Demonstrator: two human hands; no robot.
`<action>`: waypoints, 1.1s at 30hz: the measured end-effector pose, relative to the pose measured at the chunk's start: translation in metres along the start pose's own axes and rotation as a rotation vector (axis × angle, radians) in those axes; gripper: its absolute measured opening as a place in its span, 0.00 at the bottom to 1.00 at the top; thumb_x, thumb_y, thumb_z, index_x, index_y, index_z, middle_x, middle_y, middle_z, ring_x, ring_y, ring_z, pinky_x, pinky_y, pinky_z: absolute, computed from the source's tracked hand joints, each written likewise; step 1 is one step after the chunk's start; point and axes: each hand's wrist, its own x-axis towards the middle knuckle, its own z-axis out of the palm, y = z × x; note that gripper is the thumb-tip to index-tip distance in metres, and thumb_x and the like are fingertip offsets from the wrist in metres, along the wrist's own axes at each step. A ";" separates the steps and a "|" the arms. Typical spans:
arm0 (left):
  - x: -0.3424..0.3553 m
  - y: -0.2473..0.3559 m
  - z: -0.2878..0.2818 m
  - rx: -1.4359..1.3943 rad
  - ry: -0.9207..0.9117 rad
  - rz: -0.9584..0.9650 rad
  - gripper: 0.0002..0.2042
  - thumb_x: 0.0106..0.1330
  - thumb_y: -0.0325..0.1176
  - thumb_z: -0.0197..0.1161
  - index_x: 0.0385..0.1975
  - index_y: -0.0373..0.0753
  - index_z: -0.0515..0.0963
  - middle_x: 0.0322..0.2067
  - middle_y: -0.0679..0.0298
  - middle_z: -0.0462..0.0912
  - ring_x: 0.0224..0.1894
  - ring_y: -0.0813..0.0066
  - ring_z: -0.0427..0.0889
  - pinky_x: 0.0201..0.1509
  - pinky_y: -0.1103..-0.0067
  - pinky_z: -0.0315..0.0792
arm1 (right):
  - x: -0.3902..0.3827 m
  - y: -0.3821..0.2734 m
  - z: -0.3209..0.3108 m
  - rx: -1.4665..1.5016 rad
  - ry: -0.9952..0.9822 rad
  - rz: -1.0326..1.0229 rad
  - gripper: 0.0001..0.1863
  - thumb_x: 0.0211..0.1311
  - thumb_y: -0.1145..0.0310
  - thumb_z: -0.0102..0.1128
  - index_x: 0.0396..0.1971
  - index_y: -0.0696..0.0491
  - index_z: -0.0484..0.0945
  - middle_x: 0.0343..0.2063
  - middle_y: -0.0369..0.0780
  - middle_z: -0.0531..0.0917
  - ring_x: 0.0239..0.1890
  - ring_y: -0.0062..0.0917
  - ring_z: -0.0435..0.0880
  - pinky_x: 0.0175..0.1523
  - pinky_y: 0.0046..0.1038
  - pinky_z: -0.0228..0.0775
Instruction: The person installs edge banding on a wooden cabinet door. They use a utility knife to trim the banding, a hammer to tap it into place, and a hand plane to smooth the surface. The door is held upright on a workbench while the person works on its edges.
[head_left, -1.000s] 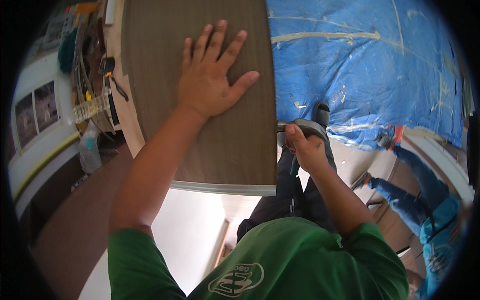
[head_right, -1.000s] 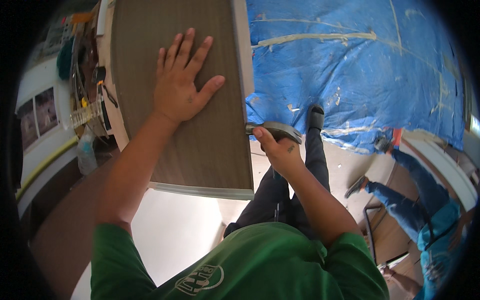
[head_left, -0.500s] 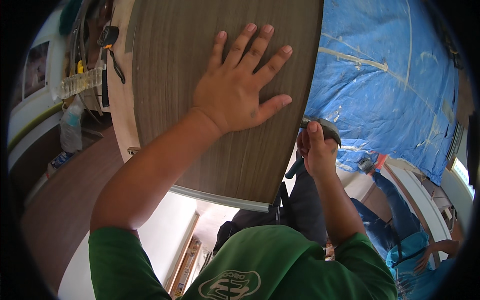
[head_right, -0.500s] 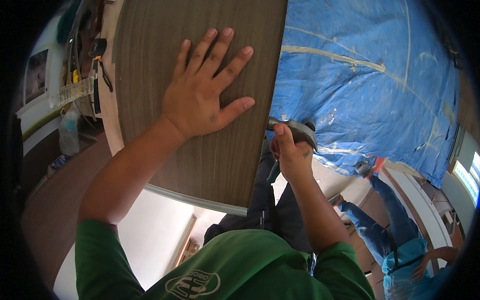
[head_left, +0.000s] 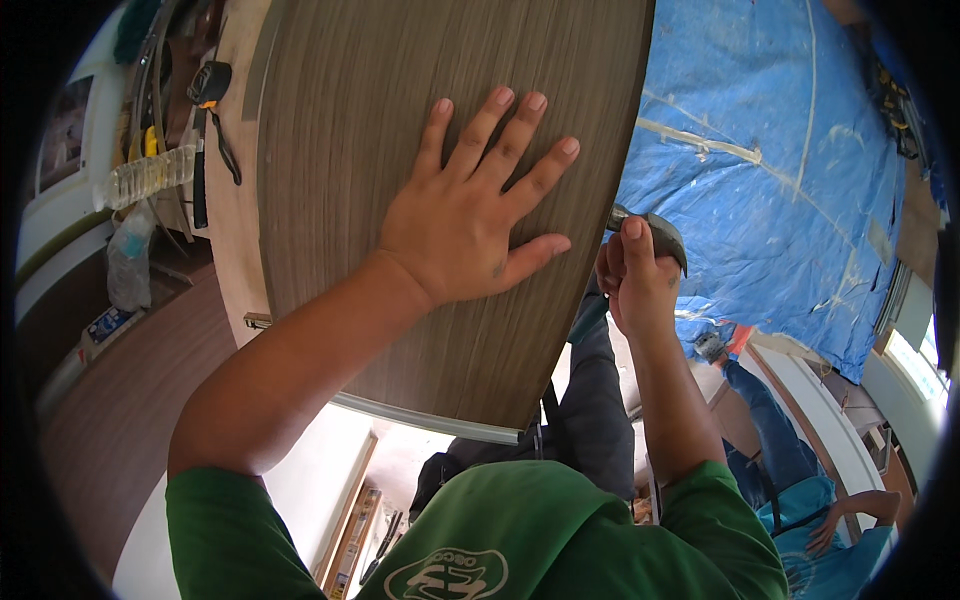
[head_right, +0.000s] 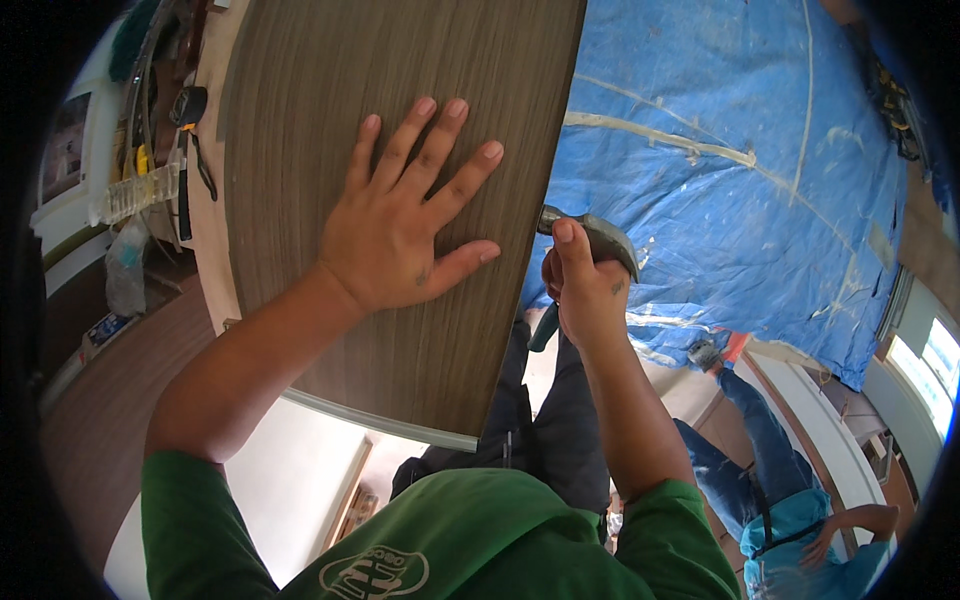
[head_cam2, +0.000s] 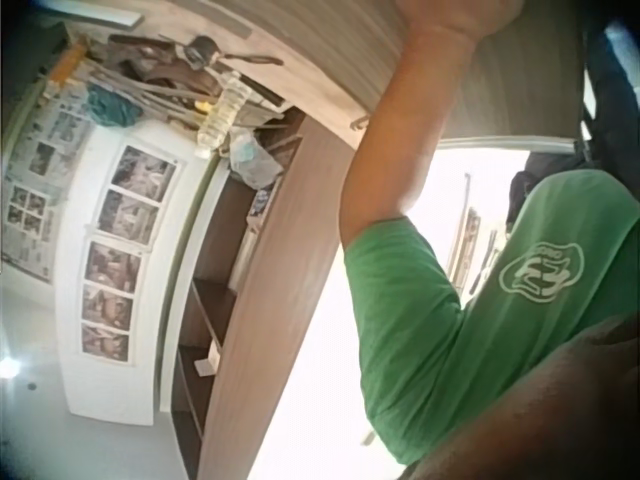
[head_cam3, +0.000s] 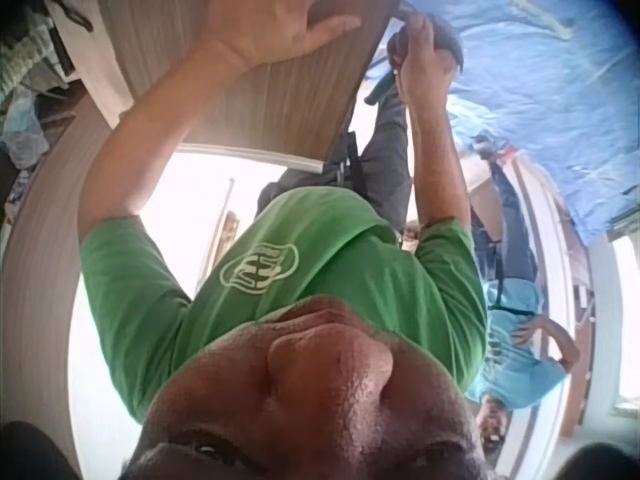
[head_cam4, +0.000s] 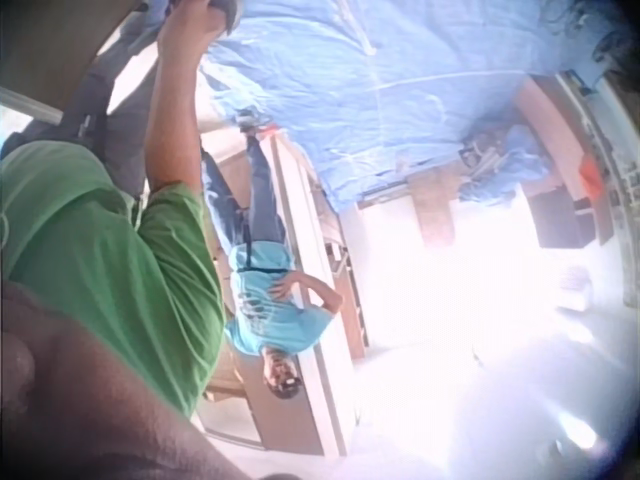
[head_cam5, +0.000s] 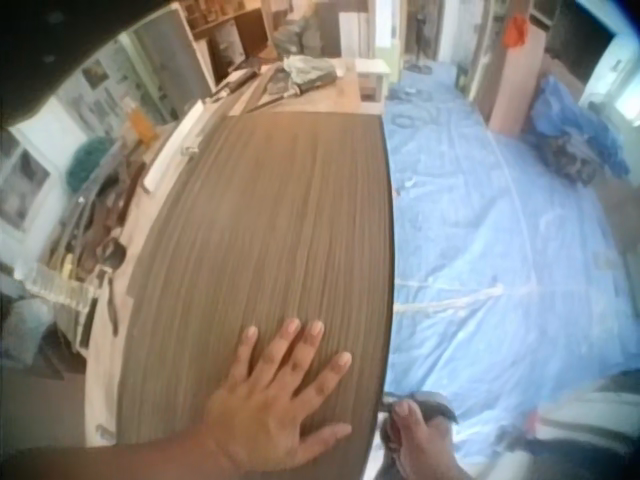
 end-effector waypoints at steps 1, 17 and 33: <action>0.000 0.000 0.000 -0.001 -0.004 0.000 0.38 0.70 0.66 0.53 0.76 0.56 0.61 0.77 0.53 0.56 0.79 0.49 0.51 0.78 0.42 0.44 | 0.003 -0.002 -0.001 -0.006 0.003 0.007 0.23 0.72 0.50 0.65 0.21 0.47 0.70 0.13 0.26 0.61 0.15 0.14 0.60 0.22 0.23 0.45; 0.001 -0.003 -0.003 -0.045 -0.043 0.009 0.39 0.69 0.65 0.56 0.78 0.54 0.60 0.78 0.50 0.53 0.80 0.46 0.51 0.78 0.42 0.42 | 0.048 -0.038 0.017 -0.042 0.051 -0.075 0.23 0.71 0.49 0.67 0.21 0.48 0.72 0.12 0.26 0.62 0.13 0.14 0.61 0.19 0.22 0.45; 0.004 -0.004 -0.006 -0.042 -0.094 0.000 0.40 0.69 0.66 0.55 0.78 0.56 0.59 0.79 0.51 0.51 0.80 0.48 0.49 0.79 0.44 0.39 | 0.117 -0.073 0.025 -0.016 0.069 -0.117 0.24 0.69 0.47 0.68 0.20 0.46 0.71 0.10 0.27 0.63 0.11 0.14 0.59 0.17 0.23 0.45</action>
